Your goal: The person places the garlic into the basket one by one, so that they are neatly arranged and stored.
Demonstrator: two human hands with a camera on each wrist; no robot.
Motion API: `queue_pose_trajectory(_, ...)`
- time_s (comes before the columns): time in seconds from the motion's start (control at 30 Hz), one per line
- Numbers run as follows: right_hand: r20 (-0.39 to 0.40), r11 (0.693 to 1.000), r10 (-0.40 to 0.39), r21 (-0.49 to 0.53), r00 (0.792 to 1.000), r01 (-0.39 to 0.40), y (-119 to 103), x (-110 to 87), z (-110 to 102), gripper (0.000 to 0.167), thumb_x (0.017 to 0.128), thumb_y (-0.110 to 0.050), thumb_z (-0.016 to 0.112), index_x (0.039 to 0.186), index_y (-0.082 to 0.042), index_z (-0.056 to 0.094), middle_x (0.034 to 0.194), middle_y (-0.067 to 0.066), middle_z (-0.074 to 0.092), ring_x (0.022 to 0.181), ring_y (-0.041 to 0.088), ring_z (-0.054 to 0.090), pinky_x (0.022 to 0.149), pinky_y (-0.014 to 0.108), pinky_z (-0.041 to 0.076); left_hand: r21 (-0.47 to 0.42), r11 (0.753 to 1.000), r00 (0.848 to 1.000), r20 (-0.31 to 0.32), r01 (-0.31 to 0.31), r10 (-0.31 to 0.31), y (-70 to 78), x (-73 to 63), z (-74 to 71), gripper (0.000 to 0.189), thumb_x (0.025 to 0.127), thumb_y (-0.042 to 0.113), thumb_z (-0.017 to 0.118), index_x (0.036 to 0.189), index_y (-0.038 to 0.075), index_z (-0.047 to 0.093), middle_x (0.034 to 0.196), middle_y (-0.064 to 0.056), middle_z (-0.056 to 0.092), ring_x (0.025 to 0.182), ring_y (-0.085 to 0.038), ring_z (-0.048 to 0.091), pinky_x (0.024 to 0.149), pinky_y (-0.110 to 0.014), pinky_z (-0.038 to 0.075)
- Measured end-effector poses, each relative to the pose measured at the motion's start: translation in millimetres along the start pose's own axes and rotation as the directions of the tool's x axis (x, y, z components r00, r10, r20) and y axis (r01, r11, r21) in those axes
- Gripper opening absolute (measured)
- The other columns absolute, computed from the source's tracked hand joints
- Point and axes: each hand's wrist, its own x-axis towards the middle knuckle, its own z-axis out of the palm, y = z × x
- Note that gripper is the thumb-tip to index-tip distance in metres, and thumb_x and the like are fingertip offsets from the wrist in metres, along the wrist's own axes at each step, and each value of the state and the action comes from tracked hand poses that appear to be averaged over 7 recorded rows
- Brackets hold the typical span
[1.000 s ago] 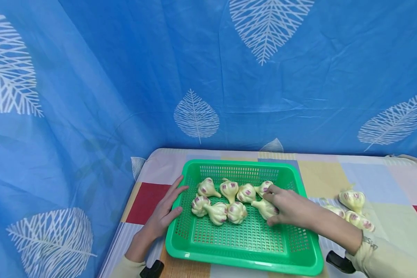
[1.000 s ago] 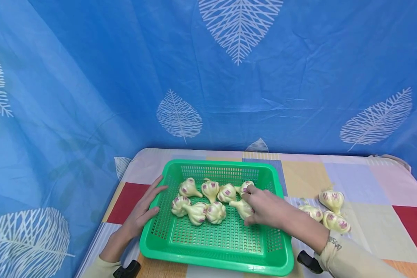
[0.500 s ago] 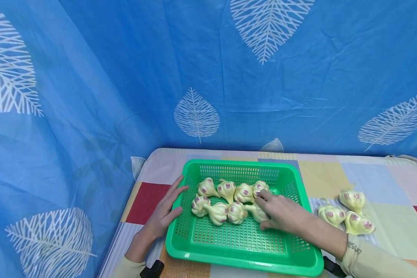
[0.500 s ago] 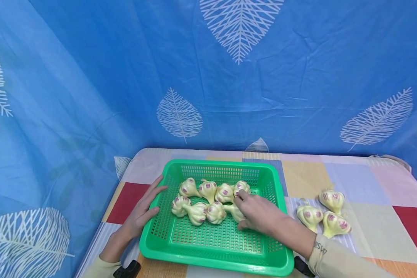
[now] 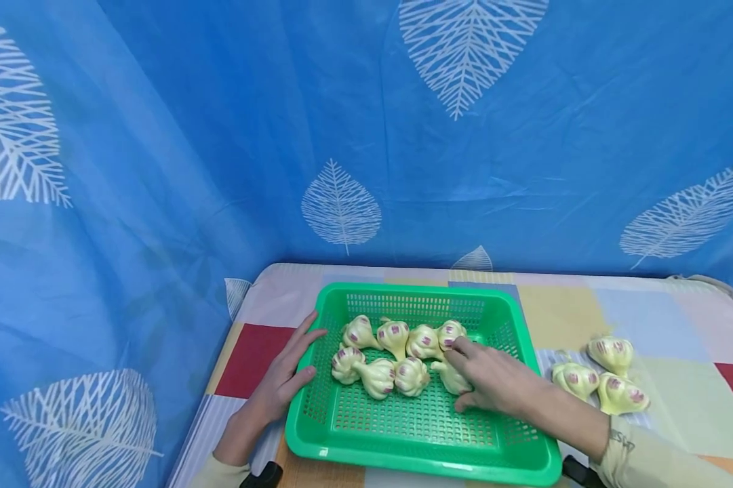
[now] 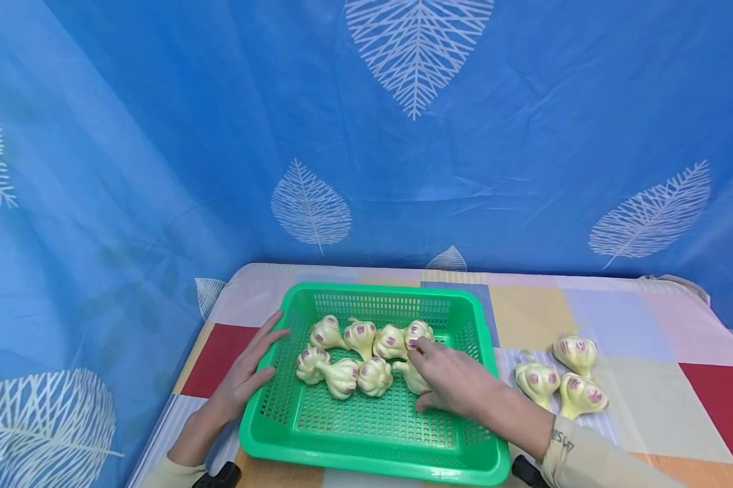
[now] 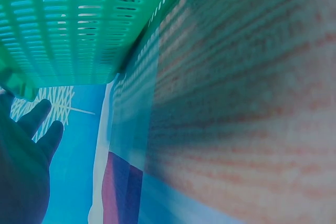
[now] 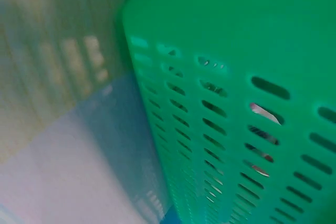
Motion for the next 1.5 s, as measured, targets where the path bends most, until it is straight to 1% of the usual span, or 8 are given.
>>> queue_pose_trajectory(0.13, 0.014, 0.999, 0.05, 0.02, 0.999, -0.05, -2, -2.3, -5, 0.081, 0.075, -0.046, 0.086, 0.133, 0.004, 0.059, 0.122, 0.017, 0.06, 0.102, 0.035, 0.066, 0.079, 0.047, 0.057, 0.003, 1.0, 1.0, 0.009, 0.009, -0.009, 0.6, -2.3, -0.2, 0.065, 0.089, 0.01, 0.056, 0.152, 0.008, 0.041, 0.167, -0.006, 0.015, 0.149, -0.029, 0.022, 0.105, -0.045, 0.045)
queue_pose_trajectory(0.37, -0.053, 0.999, 0.042, -0.001, 0.998, -0.042, 1, -4.6, -32, 0.067, 0.081, -0.049, 0.081, 0.125, -0.001, 0.064, 0.112, 0.008, 0.063, 0.092, 0.024, 0.067, 0.073, 0.04, 0.057, -0.001, 1.0, 1.0, 0.004, 0.014, -0.014, 0.9, -2.5, -0.9, 0.064, 0.089, 0.01, 0.055, 0.152, 0.009, 0.041, 0.167, -0.006, 0.015, 0.149, -0.027, 0.022, 0.106, -0.045, 0.044)
queue_pose_trajectory(0.57, -0.154, 0.998, 0.0, -0.068, 0.988, -0.01, 4, -1.4, -63, 0.068, 0.087, -0.056, 0.073, 0.13, -0.005, 0.063, 0.127, 0.012, 0.063, 0.114, 0.03, 0.062, 0.076, 0.045, 0.058, 0.008, 1.0, 1.0, 0.008, 0.023, -0.023, 1.1, -1.6, -2.0, 0.064, 0.091, 0.012, 0.055, 0.153, 0.013, 0.04, 0.168, -0.005, 0.015, 0.15, -0.026, 0.021, 0.106, -0.047, 0.043)
queue_pose_trajectory(0.7, -0.123, 0.995, 0.024, -0.096, 0.992, -0.036, 6, 2.2, -83, 0.08, 0.089, -0.064, 0.064, 0.143, -0.005, 0.054, 0.14, 0.019, 0.056, 0.129, 0.038, 0.053, 0.089, 0.053, 0.054, 0.011, 1.0, 1.0, 0.01, 0.024, -0.024, 0.4, -1.0, -2.2, 0.063, 0.092, 0.014, 0.055, 0.153, 0.014, 0.04, 0.168, -0.005, 0.015, 0.15, -0.027, 0.02, 0.107, -0.048, 0.042)
queue_pose_trajectory(0.87, -0.06, 0.992, 0.049, -0.11, 0.997, -0.056, 10, 1.8, -100, 0.09, 0.093, -0.069, 0.052, 0.154, -0.004, 0.04, 0.155, 0.023, 0.039, 0.143, 0.042, 0.035, 0.108, 0.059, 0.037, 0.009, 1.0, 1.0, 0.005, 0.027, -0.027, 0.8, -1.3, -2.4, 0.063, 0.091, 0.014, 0.055, 0.153, 0.012, 0.04, 0.168, -0.005, 0.015, 0.15, -0.026, 0.021, 0.106, -0.047, 0.043)
queue_pose_trajectory(1.03, -0.031, 0.99, 0.107, -0.087, 0.994, -0.109, 16, -9.3, -106, 0.09, 0.094, -0.068, 0.052, 0.156, -0.004, 0.035, 0.158, 0.023, 0.033, 0.146, 0.044, 0.027, 0.111, 0.06, 0.031, 0.004, 0.999, 0.999, 0.003, 0.033, -0.033, 2.6, -1.6, -3.0, 0.063, 0.091, 0.014, 0.055, 0.153, 0.011, 0.04, 0.167, -0.005, 0.015, 0.149, -0.026, 0.021, 0.104, -0.046, 0.046)
queue_pose_trajectory(1.3, -0.044, 0.961, 0.276, 0.013, 0.96, -0.276, 44, -57.2, -103, 0.09, 0.093, -0.057, 0.063, 0.158, -0.004, 0.03, 0.158, 0.025, 0.032, 0.146, 0.045, 0.025, 0.103, 0.068, 0.033, 0.009, 0.999, 0.999, 0.008, 0.043, -0.043, 6.1, 0.4, -4.1, 0.064, 0.09, 0.012, 0.056, 0.153, 0.012, 0.04, 0.168, -0.003, 0.015, 0.15, -0.027, 0.02, 0.105, -0.051, 0.043)
queue_pose_trajectory(1.5, -0.01, 0.883, 0.457, 0.125, 0.89, -0.452, 63, -102.1, -84, 0.095, 0.094, -0.054, 0.064, 0.16, -0.002, 0.019, 0.159, 0.031, 0.022, 0.148, 0.048, 0.013, 0.096, 0.077, 0.03, -0.005, 0.999, 0.999, 0.011, 0.04, -0.04, 6.6, -0.1, -4.5, 0.064, 0.09, 0.011, 0.055, 0.152, 0.011, 0.041, 0.168, -0.003, 0.015, 0.15, -0.027, 0.02, 0.107, -0.048, 0.042)
